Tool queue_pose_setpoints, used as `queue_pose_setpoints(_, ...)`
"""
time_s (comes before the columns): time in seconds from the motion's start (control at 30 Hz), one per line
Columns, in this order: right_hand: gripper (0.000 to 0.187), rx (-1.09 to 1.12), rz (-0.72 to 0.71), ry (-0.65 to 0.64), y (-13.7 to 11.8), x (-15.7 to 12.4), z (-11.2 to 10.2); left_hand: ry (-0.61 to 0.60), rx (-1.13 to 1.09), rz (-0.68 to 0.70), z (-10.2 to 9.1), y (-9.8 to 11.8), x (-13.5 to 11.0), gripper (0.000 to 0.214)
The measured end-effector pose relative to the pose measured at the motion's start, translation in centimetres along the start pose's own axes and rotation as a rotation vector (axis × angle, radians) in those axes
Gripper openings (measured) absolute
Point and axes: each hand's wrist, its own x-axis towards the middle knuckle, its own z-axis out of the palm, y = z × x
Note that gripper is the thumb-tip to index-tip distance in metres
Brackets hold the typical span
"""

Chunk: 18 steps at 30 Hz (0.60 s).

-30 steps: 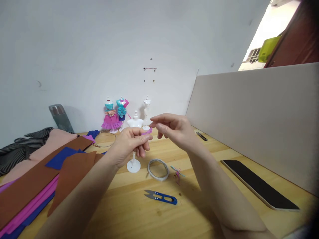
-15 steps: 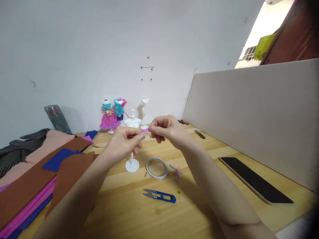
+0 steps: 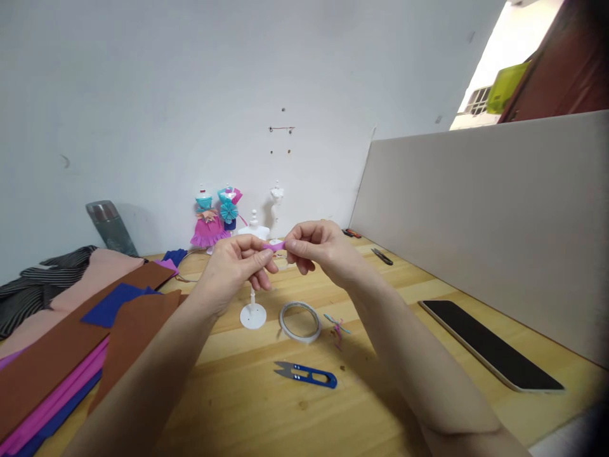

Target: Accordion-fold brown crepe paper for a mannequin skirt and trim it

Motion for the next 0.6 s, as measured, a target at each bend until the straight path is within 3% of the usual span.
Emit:
queue_pose_setpoints(0.4, 0.025, 0.053, -0.007, -0.021, 0.42, 0.14, -0.35, -0.026, -0.093, -0.007, -0.78, 0.15, 0.0, 0.032)
queue_pose_setpoints(0.6, 0.024, 0.036, -0.008, -0.024, 0.3, 0.11, -0.13, 0.025, -0.006, 0.024, -0.29, 0.09, 0.04, 0.031)
